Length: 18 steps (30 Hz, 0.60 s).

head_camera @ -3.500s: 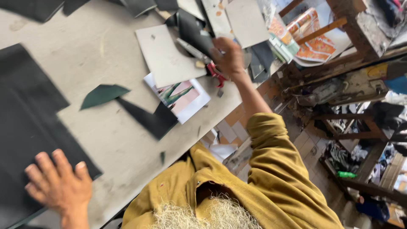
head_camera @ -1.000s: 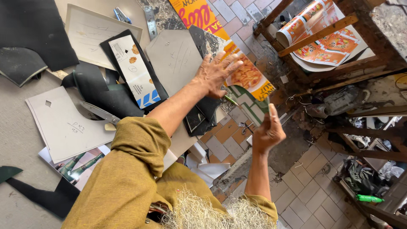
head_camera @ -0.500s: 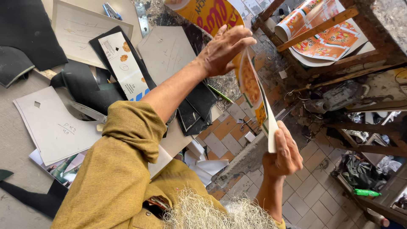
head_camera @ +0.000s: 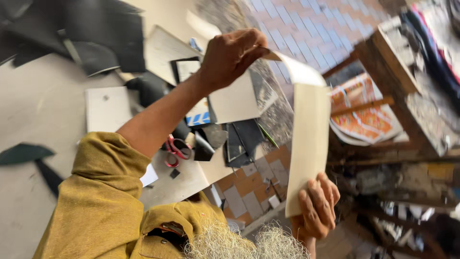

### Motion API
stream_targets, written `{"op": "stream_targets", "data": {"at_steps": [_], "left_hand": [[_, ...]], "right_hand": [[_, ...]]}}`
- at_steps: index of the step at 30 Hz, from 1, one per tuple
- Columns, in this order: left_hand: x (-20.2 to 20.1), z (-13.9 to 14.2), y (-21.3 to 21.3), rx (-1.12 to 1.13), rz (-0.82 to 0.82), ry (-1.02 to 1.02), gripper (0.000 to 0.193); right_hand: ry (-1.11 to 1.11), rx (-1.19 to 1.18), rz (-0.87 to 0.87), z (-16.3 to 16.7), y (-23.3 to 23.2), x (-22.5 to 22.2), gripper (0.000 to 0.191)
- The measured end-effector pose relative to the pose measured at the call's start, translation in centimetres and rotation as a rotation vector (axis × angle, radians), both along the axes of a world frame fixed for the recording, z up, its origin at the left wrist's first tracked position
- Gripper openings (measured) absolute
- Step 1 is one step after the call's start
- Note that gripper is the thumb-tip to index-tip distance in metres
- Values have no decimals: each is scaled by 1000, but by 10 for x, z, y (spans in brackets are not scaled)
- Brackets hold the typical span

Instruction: The person uses shears to cut a large sheet of black material on a workbench. They align a printed template, cut along marked lines, and trim the material into strips and shapes. The person also handles paper templates and organizes cut pieces on the table.

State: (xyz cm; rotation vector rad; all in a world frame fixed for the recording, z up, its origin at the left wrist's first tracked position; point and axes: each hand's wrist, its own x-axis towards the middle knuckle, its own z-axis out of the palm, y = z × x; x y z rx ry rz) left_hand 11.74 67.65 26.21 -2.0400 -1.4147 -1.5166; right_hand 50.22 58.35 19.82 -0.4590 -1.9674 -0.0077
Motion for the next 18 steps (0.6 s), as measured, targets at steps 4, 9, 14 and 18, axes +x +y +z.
{"op": "stream_targets", "data": {"at_steps": [4,9,14,18], "left_hand": [[-13,20,-70,-68,-15,-470,13],[-68,8,-158,184,83,-663,48],[-145,-64,-284,132,224,-691,69],[-169,-121,-411,219,280,-1196,55]], "right_hand": [[-87,85,140,11,15,-64,37],[-222,151,312,1,-15,-174,42],[-365,91,568,-12,-82,-242,48],[-446,23,891,-22,-162,-283,60]]}}
